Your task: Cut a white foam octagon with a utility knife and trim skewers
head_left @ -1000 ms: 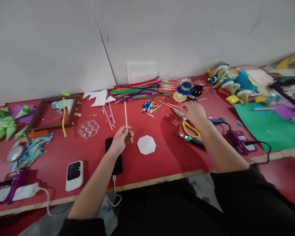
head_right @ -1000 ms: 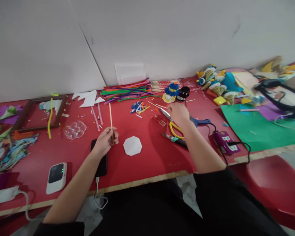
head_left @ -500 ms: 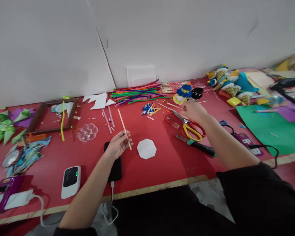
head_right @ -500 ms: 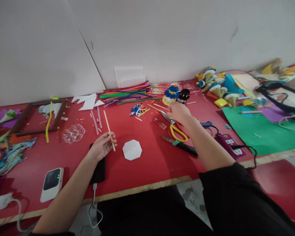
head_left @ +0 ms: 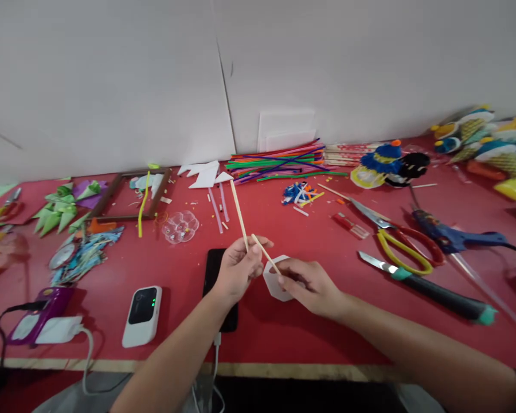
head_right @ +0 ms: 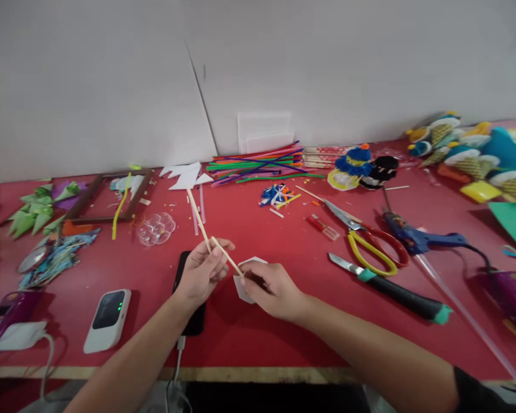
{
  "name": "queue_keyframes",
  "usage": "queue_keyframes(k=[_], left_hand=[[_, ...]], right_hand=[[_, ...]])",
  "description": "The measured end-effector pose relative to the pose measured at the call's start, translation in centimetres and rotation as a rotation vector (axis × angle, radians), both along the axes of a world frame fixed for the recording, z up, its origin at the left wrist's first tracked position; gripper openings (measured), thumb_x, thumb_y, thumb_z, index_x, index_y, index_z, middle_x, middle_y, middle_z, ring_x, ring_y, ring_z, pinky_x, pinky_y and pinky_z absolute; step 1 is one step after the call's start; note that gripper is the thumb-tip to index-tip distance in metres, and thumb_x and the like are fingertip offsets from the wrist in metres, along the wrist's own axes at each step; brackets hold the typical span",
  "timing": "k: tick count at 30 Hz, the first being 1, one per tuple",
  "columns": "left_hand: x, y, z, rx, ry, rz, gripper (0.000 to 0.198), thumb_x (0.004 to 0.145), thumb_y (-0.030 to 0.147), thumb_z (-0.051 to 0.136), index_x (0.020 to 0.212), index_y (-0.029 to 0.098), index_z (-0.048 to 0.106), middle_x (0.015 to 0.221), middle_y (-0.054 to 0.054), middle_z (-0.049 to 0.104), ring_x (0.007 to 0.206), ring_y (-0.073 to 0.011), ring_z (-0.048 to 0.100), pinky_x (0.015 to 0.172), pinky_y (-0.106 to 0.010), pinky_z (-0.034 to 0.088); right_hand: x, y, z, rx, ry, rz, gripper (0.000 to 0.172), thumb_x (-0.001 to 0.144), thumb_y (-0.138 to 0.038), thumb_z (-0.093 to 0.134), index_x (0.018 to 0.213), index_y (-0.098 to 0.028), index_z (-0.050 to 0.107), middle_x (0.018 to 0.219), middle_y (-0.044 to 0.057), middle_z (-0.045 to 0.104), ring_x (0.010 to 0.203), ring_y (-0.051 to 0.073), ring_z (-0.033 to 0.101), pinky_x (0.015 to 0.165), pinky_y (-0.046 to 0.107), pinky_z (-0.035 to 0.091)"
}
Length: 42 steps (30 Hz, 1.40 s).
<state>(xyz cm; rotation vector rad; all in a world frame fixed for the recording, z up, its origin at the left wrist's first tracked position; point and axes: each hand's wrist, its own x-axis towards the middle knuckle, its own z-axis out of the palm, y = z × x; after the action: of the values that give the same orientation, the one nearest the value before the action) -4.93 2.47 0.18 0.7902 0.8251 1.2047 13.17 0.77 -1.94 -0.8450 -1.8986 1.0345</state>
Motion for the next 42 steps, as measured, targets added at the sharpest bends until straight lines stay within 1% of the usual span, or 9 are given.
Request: queue_keyframes(k=[4, 8, 12, 14, 16, 24, 31, 37, 42], left_hand=[[-0.3, -0.2, -0.2, 0.030, 0.003, 0.002, 0.032, 0.069, 0.042, 0.086, 0.078, 0.020, 0.066, 0.075, 0.003, 0.069, 0.040, 0.0010, 0.026, 0.041, -0.020, 0.024], [-0.4, -0.2, 0.3, 0.004, -0.021, -0.038, 0.035, 0.065, 0.046, 0.087, 0.076, 0.019, 0.067, 0.060, 0.006, 0.060, 0.039, 0.0005, 0.028, 0.040, -0.018, 0.022], [-0.5, -0.2, 0.7, -0.098, 0.034, -0.248, 0.032, 0.071, 0.045, 0.083, 0.072, 0.016, 0.068, 0.048, 0.006, 0.050, 0.039, -0.0021, 0.029, 0.040, -0.018, 0.019], [-0.5, -0.3, 0.8, -0.121, 0.117, -0.379, 0.032, 0.073, 0.045, 0.081, 0.072, 0.016, 0.068, 0.046, 0.006, 0.050, 0.039, -0.0027, 0.031, 0.040, -0.019, 0.019], [-0.4, -0.4, 0.7, -0.116, 0.198, -0.442, 0.031, 0.074, 0.046, 0.080, 0.072, 0.017, 0.068, 0.047, 0.006, 0.051, 0.040, -0.0036, 0.034, 0.041, -0.019, 0.020], [-0.4, -0.5, 0.6, -0.055, 0.391, -0.518, 0.032, 0.083, 0.049, 0.070, 0.083, 0.017, 0.073, 0.051, 0.005, 0.052, 0.044, -0.0058, 0.038, 0.041, -0.019, 0.023], [-0.4, -0.4, 0.6, -0.116, 0.378, -0.544, 0.029, 0.083, 0.046, 0.070, 0.082, 0.018, 0.068, 0.053, 0.005, 0.053, 0.042, -0.0048, 0.034, 0.040, -0.019, 0.020], [-0.3, -0.5, 0.7, -0.136, 0.412, -0.546, 0.022, 0.083, 0.040, 0.069, 0.087, 0.019, 0.065, 0.056, 0.005, 0.057, 0.044, -0.0055, 0.039, 0.041, -0.019, 0.022], [-0.3, -0.5, 0.9, -0.122, 0.441, -0.548, 0.035, 0.077, 0.049, 0.075, 0.089, 0.018, 0.063, 0.057, 0.007, 0.054, 0.045, -0.0045, 0.036, 0.041, -0.018, 0.023]], right_hand=[[0.6, 0.2, 0.2, 0.178, -0.079, -0.022, 0.015, 0.096, -0.023, 0.052, 0.099, -0.020, 0.066, 0.076, 0.002, 0.071, 0.054, 0.010, 0.059, 0.049, 0.021, 0.047], [1.4, 0.4, 0.6, 0.268, -0.089, -0.139, 0.013, 0.095, -0.023, 0.057, 0.103, -0.022, 0.067, 0.085, 0.004, 0.074, 0.064, 0.013, 0.066, 0.055, 0.022, 0.053], [2.2, 0.7, 1.2, 0.288, -0.068, -0.235, 0.013, 0.094, -0.021, 0.060, 0.103, -0.024, 0.068, 0.081, 0.003, 0.071, 0.067, 0.013, 0.067, 0.056, 0.023, 0.054], [2.5, 0.7, 1.5, 0.302, -0.046, -0.233, 0.017, 0.093, -0.020, 0.061, 0.108, -0.025, 0.068, 0.082, 0.002, 0.071, 0.068, 0.013, 0.066, 0.059, 0.025, 0.055], [2.8, 0.7, 1.7, 0.304, -0.029, -0.214, 0.021, 0.093, -0.019, 0.062, 0.112, -0.025, 0.068, 0.084, 0.003, 0.071, 0.070, 0.014, 0.067, 0.060, 0.026, 0.056], [2.7, 0.8, 1.8, 0.423, -0.013, -0.154, 0.017, 0.090, -0.014, 0.062, 0.103, -0.022, 0.069, 0.080, 0.003, 0.070, 0.067, 0.013, 0.065, 0.060, 0.026, 0.055], [3.1, 1.3, 1.7, 0.582, -0.101, -0.123, 0.020, 0.091, -0.012, 0.060, 0.102, -0.024, 0.070, 0.076, 0.002, 0.071, 0.065, 0.014, 0.063, 0.062, 0.027, 0.054], [3.1, 1.5, 1.3, 0.595, -0.143, -0.083, 0.014, 0.090, -0.011, 0.057, 0.091, -0.022, 0.065, 0.071, 0.001, 0.067, 0.065, 0.013, 0.059, 0.060, 0.025, 0.051], [3.0, 1.6, 1.0, 0.563, -0.160, -0.101, 0.012, 0.088, -0.013, 0.055, 0.085, -0.022, 0.062, 0.069, 0.000, 0.062, 0.062, 0.013, 0.055, 0.058, 0.025, 0.047]])
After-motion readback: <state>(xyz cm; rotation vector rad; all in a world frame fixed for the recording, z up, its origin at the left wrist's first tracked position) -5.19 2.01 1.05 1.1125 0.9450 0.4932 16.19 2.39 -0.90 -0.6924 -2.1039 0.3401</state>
